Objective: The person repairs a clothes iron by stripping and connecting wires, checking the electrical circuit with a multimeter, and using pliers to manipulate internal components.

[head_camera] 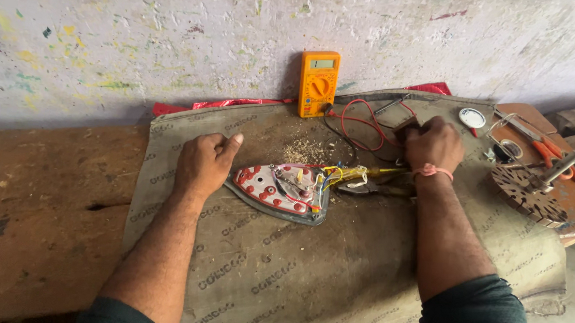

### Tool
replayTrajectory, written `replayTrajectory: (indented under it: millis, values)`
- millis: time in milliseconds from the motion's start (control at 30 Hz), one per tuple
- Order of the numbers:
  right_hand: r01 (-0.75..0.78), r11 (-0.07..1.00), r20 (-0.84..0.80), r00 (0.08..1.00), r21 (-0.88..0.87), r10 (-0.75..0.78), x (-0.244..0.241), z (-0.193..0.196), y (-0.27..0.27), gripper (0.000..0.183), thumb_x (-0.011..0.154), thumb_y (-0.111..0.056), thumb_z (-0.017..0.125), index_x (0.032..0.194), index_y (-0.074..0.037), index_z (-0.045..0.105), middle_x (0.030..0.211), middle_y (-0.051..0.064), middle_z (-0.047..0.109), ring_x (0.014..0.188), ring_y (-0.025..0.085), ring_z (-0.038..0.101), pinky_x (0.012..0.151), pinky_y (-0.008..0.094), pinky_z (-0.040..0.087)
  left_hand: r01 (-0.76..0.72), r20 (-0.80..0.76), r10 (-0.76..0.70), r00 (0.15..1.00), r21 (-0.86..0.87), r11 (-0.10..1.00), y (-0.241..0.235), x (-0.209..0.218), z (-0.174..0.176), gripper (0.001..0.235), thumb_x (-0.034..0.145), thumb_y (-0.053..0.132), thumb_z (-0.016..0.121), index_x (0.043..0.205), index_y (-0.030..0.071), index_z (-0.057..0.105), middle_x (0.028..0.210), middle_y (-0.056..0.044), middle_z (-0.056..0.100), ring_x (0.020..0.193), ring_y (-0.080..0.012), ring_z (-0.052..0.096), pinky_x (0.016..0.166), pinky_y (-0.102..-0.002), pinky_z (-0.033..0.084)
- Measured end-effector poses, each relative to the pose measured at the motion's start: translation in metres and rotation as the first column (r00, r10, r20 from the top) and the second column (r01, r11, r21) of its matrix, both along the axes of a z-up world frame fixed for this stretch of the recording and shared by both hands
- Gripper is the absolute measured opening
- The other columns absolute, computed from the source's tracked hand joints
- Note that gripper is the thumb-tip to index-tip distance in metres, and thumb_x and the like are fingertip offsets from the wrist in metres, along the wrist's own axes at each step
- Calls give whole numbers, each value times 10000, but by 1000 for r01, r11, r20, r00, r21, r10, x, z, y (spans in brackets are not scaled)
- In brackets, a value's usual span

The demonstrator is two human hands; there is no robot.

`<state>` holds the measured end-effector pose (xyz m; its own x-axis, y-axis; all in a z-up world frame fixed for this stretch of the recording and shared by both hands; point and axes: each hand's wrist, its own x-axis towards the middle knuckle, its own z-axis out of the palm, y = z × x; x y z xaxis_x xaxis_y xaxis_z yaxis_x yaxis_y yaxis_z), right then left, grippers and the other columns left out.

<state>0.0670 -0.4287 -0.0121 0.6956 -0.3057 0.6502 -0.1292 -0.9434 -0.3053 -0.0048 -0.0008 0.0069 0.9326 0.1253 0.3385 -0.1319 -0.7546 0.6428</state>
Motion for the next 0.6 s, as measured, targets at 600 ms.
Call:
replayTrajectory:
  millis: [600]
  values:
    - [-221,959,90,967,-177,239,36,48,-31,309,994,-125,721,1257,28,666,1133,254,704,1069,396,650,932,507,518,-16,126,20,992,-30,999,-3,-1,-1,492,941,479,668,736,32,694,717,-179,704,708,-416,689,635,-521,526]
